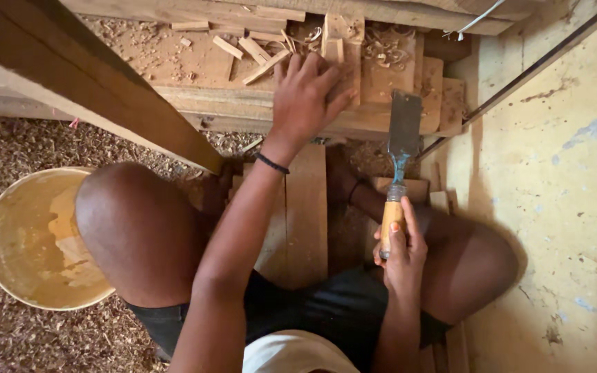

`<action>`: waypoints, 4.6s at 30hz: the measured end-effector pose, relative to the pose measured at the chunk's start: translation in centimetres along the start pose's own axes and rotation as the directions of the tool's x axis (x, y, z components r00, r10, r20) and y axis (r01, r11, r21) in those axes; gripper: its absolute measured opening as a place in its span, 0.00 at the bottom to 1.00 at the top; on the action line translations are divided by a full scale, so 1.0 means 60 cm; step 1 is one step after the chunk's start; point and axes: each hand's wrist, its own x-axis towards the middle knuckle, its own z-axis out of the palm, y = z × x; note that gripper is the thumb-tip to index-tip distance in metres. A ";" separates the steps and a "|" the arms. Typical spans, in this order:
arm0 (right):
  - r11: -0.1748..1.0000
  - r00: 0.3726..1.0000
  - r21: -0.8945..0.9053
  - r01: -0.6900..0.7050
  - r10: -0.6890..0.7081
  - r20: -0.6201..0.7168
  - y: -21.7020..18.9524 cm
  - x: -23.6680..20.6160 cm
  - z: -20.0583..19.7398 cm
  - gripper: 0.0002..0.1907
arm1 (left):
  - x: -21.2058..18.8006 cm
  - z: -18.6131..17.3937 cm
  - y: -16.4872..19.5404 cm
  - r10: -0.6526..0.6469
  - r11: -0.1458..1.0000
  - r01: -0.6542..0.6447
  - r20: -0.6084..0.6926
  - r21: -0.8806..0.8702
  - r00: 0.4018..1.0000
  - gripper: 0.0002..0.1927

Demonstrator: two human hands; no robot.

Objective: The person works on wood with a chisel, scraping small wood pieces and adjusting segments manually while surrounded by wood shavings.

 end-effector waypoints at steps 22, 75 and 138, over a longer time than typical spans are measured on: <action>1.000 1.000 0.000 0.010 -0.010 0.017 -0.019 -0.009 -0.007 0.29 | 0.017 0.007 -0.014 0.025 0.996 -0.026 -0.012 -0.091 1.000 0.09; 0.996 1.000 0.084 -0.011 0.008 0.029 -0.031 -0.048 -0.009 0.30 | 0.006 -0.005 -0.044 -0.124 0.987 0.127 0.033 -0.095 0.992 0.27; 0.990 0.977 0.094 0.106 -0.121 0.175 -0.100 0.026 0.136 0.30 | 0.059 0.049 0.076 0.383 0.856 -0.303 0.120 -0.419 0.916 0.24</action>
